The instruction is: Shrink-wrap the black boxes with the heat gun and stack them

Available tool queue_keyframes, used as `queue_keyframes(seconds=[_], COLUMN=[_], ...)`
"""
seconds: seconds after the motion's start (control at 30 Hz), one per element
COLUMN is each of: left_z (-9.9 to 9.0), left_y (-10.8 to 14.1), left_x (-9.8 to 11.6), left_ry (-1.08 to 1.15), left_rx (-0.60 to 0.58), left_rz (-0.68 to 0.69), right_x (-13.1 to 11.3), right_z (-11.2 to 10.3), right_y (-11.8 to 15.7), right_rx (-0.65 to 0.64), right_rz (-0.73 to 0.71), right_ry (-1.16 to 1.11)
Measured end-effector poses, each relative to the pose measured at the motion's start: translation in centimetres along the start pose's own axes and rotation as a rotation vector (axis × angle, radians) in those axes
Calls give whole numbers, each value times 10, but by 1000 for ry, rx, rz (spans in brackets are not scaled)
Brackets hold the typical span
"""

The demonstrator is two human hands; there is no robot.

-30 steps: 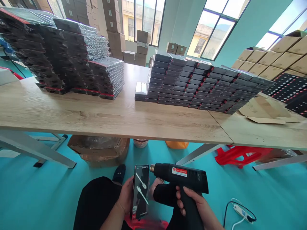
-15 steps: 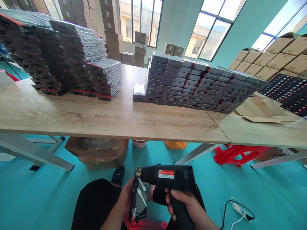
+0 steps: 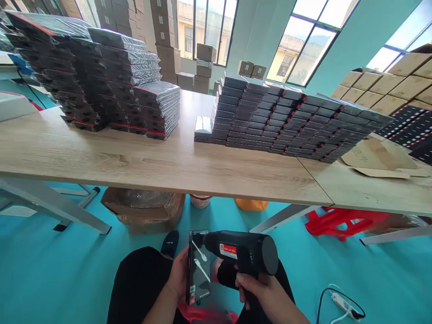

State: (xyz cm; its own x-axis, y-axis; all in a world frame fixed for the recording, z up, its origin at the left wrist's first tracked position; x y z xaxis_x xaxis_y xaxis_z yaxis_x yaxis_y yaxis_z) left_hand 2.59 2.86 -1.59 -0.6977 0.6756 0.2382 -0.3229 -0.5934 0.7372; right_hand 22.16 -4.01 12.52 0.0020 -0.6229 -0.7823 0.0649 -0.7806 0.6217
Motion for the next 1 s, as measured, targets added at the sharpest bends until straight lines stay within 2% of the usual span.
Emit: queue_keyframes(seconds=[0.1,0.13,0.23,0.3,0.43,0.47,0.6,0.63,0.7,0.8,0.93,1.0], left_z=[0,-1,-4,-5,-5,-4,1,1,2,2,2,-1], left_y=[-2,-4,-7,-7,-6,-5,0,1,3,2,-5,-7], left_x=[1,2,-3,-6,-4,-3,-1,-1,2,8,4,4], left_ry=[-3,-5,-17,-24,-29,-29,-47,-54,-58,-37,8,21], left_rx=[8,7,-9,-21,-33,-31,-24,-19,4,2,-25,-5], left_rz=[15,31,-3,-27,28,34,31,29,67,162,101,108], right_x=[-2,-5,-24,-35,-44,-46,-56,-57,-56,-45,-22,-20], right_z=[6,5,-1,1,22,23,3,-3,-11,-17,-15,-15], right_y=[3,2,-4,-6,-1,-2,-16,-19,-19,-7,10,9], right_rx=[-158,-154,40,84,-209,-224,-18,1,-19,-116,-254,-217], right_rz=[61,47,-80,-127,-97,-100,-159,-160,-130,-35,137,122], right_ry=[71,112,161,143,204,212,158,162,186,258,318,271])
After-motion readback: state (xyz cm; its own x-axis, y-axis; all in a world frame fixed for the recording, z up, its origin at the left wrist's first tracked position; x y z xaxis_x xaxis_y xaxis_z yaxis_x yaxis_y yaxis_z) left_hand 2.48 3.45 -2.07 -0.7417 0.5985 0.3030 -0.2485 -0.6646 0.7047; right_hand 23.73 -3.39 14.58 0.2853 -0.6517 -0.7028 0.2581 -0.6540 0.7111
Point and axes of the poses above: each hand's wrist, its own y-axis away from the middle knuckle, its own z-axis out of the palm, x = y × z, the point moved 5 cm from there along -y, towards the middle knuckle, and after that the axes turned 3 degrees about y, right-handed, at the moved point
